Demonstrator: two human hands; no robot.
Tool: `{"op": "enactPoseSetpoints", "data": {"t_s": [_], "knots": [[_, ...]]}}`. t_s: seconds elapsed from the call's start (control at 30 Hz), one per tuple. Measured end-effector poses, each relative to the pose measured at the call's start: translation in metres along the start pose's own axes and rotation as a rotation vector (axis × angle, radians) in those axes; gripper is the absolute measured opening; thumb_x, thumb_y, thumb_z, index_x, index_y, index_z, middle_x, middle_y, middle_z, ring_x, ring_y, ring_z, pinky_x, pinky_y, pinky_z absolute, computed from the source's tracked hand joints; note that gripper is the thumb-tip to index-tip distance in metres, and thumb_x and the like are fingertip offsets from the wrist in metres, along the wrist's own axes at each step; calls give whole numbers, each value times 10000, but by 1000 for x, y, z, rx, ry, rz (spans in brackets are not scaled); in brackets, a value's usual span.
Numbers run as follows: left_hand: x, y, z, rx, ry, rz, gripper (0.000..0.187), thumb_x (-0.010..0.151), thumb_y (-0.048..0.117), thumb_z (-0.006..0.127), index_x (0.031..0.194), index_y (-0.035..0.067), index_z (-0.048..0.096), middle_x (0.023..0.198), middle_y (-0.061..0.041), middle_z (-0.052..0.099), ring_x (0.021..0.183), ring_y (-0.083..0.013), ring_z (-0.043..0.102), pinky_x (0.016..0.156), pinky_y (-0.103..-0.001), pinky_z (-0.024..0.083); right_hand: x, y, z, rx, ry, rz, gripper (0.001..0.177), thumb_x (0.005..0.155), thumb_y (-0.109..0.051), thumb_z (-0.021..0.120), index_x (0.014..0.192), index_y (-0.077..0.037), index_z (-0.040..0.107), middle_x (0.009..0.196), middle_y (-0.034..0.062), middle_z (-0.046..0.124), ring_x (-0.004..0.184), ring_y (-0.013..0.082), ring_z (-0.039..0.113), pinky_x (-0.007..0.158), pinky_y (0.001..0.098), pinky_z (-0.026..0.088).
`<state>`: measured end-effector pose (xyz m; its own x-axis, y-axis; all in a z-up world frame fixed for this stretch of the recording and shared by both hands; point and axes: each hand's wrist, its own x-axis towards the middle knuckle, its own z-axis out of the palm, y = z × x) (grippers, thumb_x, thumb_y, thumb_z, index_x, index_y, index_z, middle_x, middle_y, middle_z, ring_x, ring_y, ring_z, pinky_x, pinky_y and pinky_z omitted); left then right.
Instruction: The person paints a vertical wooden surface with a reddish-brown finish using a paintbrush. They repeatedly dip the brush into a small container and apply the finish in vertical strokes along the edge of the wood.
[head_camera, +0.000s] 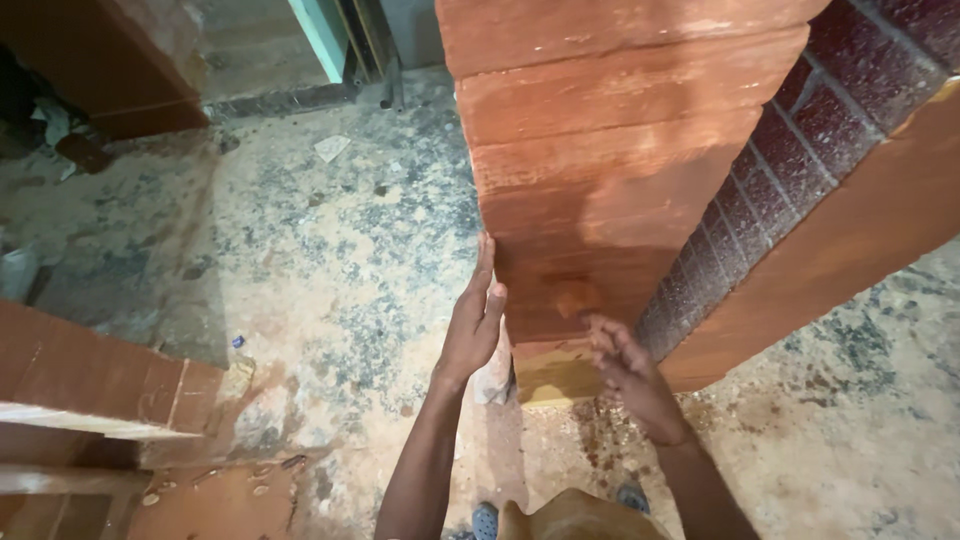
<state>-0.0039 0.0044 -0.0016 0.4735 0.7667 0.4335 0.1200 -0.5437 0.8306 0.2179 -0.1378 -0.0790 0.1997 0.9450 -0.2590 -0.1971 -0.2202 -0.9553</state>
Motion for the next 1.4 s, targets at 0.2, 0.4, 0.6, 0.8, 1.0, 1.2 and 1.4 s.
{"op": "enactPoseSetpoints", "data": {"t_s": [0.2, 0.4, 0.6, 0.8, 1.0, 1.2, 1.4], "knots": [[-1, 4, 0, -2, -10, -38, 653, 1098, 324, 411, 1637, 18, 208, 1728, -206, 180, 1613, -317, 163, 1292, -388, 163, -38, -97, 11, -48, -85, -737, 494, 990, -79, 561, 1466, 2, 459, 1221, 163, 652, 533, 4, 484, 391, 158, 444], [0, 16, -4, 122, 33, -65, 597, 1061, 295, 499, 1576, 39, 341, 1661, -206, 309, 1542, -344, 298, 1237, -412, 269, 6, -88, 23, -296, -16, -1036, 346, 1084, -68, 516, 1425, -16, 507, 1446, 186, 548, 867, 103, 571, 668, 209, 554], [0, 55, -14, 456, 219, 68, 343, 1009, 166, 619, 1318, 16, 631, 1337, -220, 673, 1232, -398, 646, 1054, -450, 503, 46, 52, 39, -509, 121, -881, 443, 1036, -1, 486, 1470, 21, 396, 1256, 203, 599, 1093, 237, 639, 920, 300, 569], [-19, 154, -33, 371, 318, 195, 318, 1068, 24, 544, 1380, -4, 599, 1348, -191, 682, 1156, -339, 736, 1009, -404, 584, 9, 172, 20, -497, 13, -224, 440, 974, -50, 591, 1402, -48, 492, 1152, 171, 695, 1083, 237, 690, 959, 364, 547], [-37, 205, -18, 20, 370, 526, 360, 1049, 6, 560, 1407, -32, 546, 1378, -187, 645, 1198, -320, 708, 1027, -390, 576, -4, 176, 10, -398, -6, -293, 439, 950, -34, 605, 1378, -53, 510, 1143, 137, 696, 1038, 196, 668, 909, 320, 541], [-28, 174, -3, -14, 413, 570, 381, 1029, 14, 572, 1407, -24, 541, 1378, -177, 621, 1224, -310, 667, 1039, -388, 553, -24, 80, 13, -309, 28, -264, 550, 916, 35, 542, 1453, -65, 480, 1147, 118, 678, 924, 197, 615, 778, 315, 529], [-30, 150, 5, -3, 443, 568, 402, 1010, 22, 584, 1408, -15, 536, 1378, -167, 598, 1250, -300, 626, 1052, -387, 530, -41, -33, 15, -406, 67, -624, 458, 950, 26, 568, 1401, -23, 506, 1106, 90, 656, 959, 159, 627, 812, 294, 553]]}}
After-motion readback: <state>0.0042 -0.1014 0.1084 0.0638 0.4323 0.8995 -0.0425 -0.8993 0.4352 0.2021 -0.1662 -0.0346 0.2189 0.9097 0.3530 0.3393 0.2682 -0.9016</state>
